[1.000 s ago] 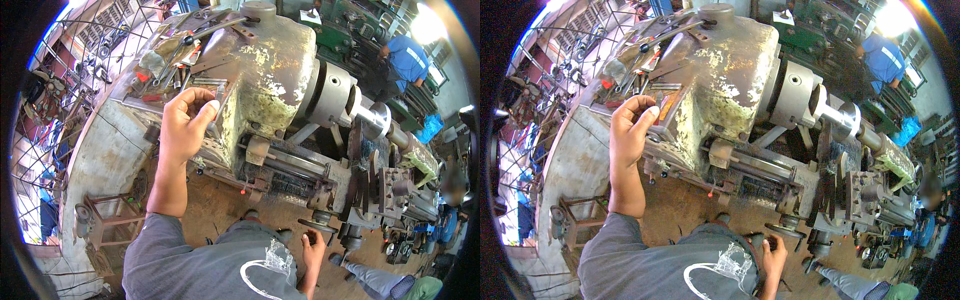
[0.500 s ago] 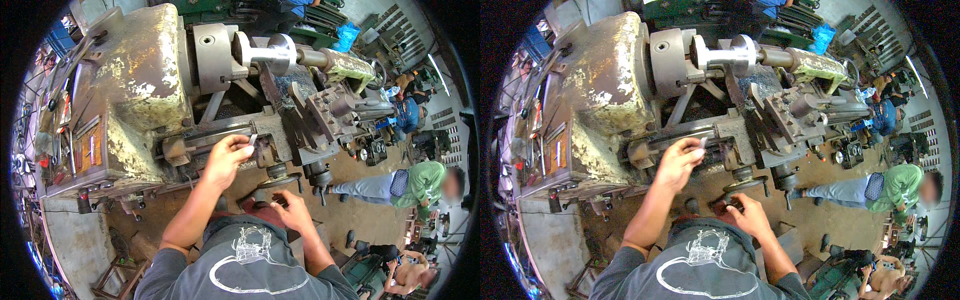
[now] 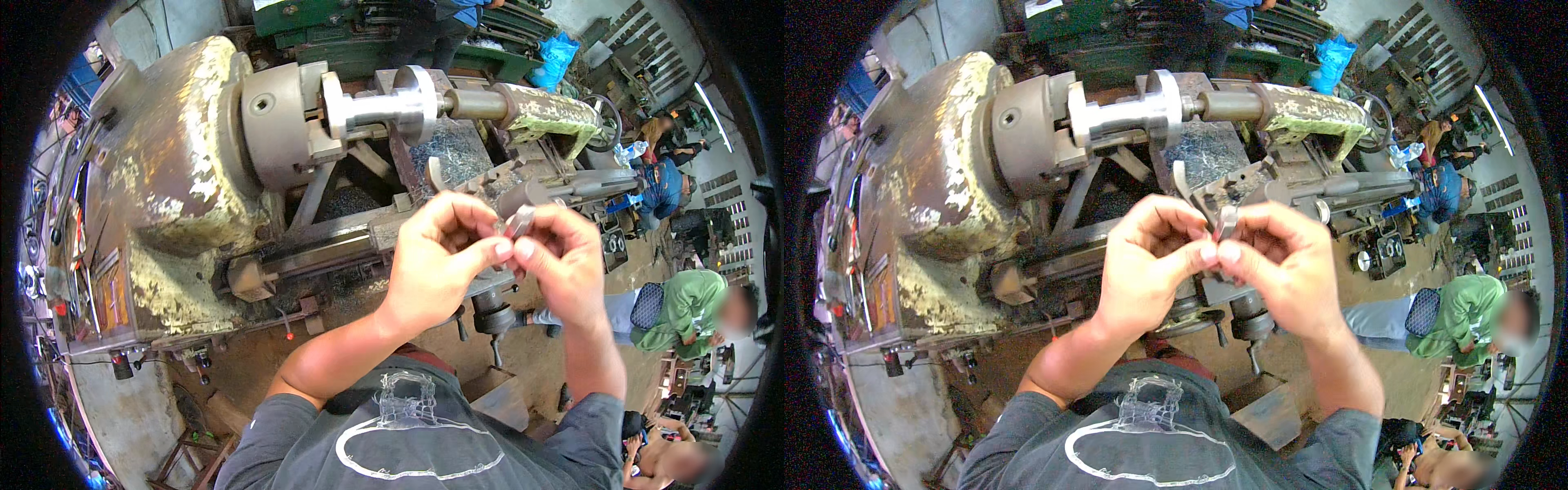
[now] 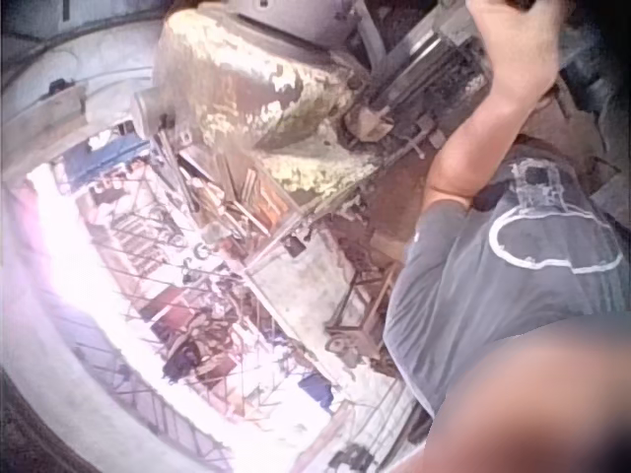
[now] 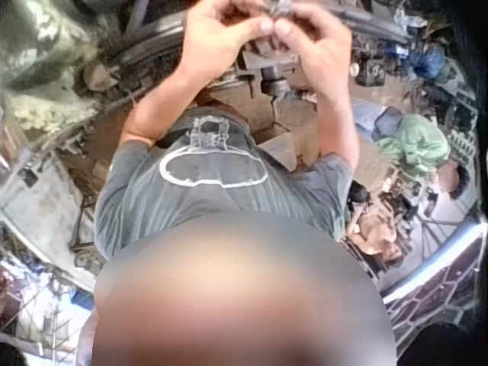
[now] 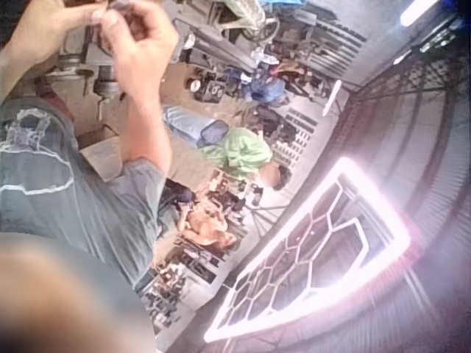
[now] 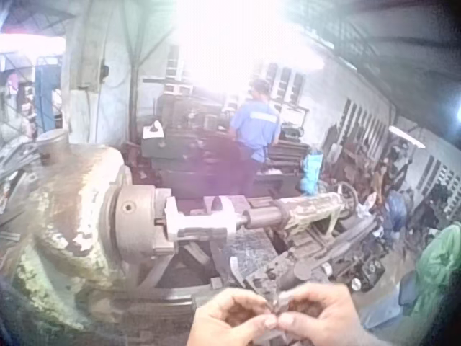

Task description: The person operates a metal lathe, using a wrench to tighten a chuck bolt and then a caliper to measure the rotating workpiece. The person adjusts the tool post and continues machining while others stand nearby.

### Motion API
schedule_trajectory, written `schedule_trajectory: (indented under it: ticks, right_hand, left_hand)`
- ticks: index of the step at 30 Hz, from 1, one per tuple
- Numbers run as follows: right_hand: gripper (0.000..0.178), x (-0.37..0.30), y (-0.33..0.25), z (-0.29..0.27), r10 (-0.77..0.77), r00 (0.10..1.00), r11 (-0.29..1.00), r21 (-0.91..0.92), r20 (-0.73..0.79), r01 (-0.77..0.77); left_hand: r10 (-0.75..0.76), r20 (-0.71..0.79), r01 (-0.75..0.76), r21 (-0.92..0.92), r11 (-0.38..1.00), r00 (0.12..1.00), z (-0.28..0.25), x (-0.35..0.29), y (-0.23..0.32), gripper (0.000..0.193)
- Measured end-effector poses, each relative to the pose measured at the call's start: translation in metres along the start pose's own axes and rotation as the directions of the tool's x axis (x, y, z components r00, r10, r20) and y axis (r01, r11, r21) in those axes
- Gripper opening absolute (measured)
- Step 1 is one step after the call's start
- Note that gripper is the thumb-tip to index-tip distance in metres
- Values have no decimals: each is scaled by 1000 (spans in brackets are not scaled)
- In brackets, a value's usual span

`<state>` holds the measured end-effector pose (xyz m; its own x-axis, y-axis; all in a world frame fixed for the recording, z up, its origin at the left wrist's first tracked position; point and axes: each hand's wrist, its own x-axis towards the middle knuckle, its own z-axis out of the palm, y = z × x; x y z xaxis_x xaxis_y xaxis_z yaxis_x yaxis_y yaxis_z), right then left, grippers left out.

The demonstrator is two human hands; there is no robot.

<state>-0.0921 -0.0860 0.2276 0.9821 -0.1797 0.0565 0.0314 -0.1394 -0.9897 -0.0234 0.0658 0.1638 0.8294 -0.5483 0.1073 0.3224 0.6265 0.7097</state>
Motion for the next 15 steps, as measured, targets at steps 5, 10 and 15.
schedule_trajectory:
  ticks: [5, 10, 15]
  right_hand:
    - [15, 98, -12, -55, 51, 975, 998, 16, 215, -56]
    - [13, 198, 30, -105, 303, 904, 916, -353, 300, -190]
    - [11, 262, 109, -110, 656, 688, 746, -402, 310, -531]
  left_hand:
    - [114, -75, -109, 64, 992, 991, 16, 75, -6, 30]
    - [231, -340, -106, 348, 931, 912, -29, 74, -31, 22]
    - [120, -549, 68, 309, 949, 827, -85, 54, -80, 11]
